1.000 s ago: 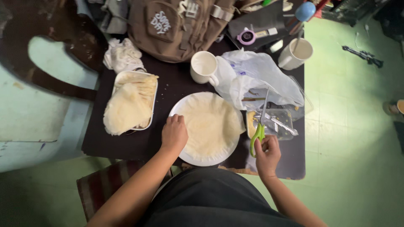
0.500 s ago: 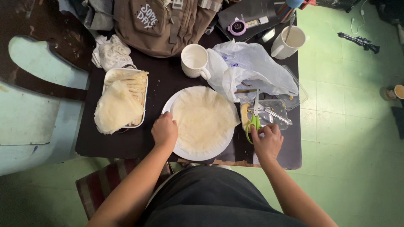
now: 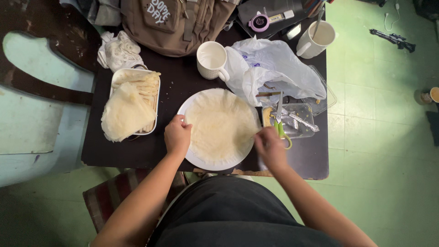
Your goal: The person trims white wrappers with scissors and places them into a white container on the table.
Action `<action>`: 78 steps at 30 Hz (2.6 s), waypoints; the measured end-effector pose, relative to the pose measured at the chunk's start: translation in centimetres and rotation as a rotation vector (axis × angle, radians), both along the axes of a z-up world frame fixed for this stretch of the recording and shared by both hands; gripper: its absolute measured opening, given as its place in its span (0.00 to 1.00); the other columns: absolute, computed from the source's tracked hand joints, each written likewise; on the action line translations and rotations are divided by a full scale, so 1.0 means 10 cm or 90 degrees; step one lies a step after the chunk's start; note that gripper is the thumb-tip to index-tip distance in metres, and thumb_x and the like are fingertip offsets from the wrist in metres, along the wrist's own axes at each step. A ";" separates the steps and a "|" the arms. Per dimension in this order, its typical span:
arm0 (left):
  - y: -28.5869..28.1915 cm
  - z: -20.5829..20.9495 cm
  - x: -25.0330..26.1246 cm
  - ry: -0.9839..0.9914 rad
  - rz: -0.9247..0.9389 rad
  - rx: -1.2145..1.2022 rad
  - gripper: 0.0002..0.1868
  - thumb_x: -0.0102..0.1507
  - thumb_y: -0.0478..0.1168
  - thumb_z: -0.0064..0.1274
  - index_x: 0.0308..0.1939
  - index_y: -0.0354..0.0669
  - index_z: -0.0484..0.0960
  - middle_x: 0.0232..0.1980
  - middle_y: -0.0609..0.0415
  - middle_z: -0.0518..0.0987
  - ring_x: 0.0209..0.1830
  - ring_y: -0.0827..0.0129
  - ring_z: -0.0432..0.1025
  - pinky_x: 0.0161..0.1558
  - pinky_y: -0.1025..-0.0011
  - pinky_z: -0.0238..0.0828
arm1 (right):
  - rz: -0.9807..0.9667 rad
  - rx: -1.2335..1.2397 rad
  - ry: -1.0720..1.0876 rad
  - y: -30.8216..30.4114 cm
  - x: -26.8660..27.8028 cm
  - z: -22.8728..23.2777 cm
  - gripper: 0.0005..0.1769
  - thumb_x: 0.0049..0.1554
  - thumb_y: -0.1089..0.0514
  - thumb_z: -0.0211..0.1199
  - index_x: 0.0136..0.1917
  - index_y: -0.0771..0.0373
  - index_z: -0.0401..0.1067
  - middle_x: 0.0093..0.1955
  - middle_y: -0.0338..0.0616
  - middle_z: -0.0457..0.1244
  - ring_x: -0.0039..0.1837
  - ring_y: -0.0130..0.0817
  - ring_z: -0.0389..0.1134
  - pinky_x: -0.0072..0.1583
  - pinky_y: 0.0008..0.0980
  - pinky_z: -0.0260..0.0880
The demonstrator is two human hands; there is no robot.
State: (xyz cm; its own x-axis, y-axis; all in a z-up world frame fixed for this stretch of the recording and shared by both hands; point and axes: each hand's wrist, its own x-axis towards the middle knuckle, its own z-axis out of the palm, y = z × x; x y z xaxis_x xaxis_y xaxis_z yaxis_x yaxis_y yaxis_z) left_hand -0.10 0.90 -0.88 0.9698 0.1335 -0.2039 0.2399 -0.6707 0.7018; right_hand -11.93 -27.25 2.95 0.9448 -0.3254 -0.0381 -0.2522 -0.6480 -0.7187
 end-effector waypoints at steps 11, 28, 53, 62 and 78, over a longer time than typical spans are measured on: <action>0.04 0.02 -0.03 -0.092 -0.039 0.005 0.06 0.58 0.37 0.63 0.34 0.40 0.81 0.38 0.49 0.83 0.37 0.54 0.78 0.38 0.57 0.74 | 0.020 -0.123 0.047 0.22 0.51 -0.61 0.31 0.49 0.63 0.66 0.65 0.69 0.63 0.58 0.62 0.61 0.55 0.60 0.68 0.55 0.50 0.69; 0.13 -0.10 -0.04 -0.010 -0.042 -0.143 0.10 0.60 0.33 0.61 0.44 0.36 0.80 0.34 0.49 0.83 0.25 0.64 0.80 0.30 0.68 0.75 | -0.073 -0.064 0.073 0.29 0.54 -0.58 0.17 0.52 0.56 0.67 0.53 0.64 0.72 0.47 0.49 0.69 0.50 0.50 0.71 0.51 0.46 0.70; 0.17 0.07 -0.04 -0.117 -0.067 0.029 0.16 0.58 0.32 0.60 0.49 0.41 0.80 0.46 0.51 0.81 0.45 0.56 0.77 0.42 0.60 0.74 | -0.024 -0.178 -0.026 0.23 0.78 -0.45 0.09 0.54 0.51 0.71 0.44 0.56 0.76 0.41 0.41 0.71 0.43 0.45 0.72 0.46 0.45 0.69; -0.29 0.42 0.20 -0.188 -0.411 -0.045 0.16 0.64 0.35 0.56 0.56 0.45 0.77 0.61 0.55 0.76 0.65 0.60 0.70 0.67 0.60 0.68 | 0.089 -0.090 -0.147 0.45 0.56 -0.02 0.07 0.54 0.58 0.72 0.42 0.60 0.75 0.37 0.43 0.67 0.32 0.33 0.67 0.37 0.34 0.66; -0.71 0.00 0.97 -0.028 -0.584 -0.010 0.10 0.61 0.47 0.56 0.36 0.48 0.88 0.35 0.55 0.84 0.45 0.61 0.77 0.75 0.51 0.48 | 0.131 -0.100 -0.208 0.55 0.49 0.21 0.05 0.51 0.62 0.72 0.41 0.59 0.76 0.45 0.41 0.68 0.31 0.34 0.67 0.36 0.33 0.67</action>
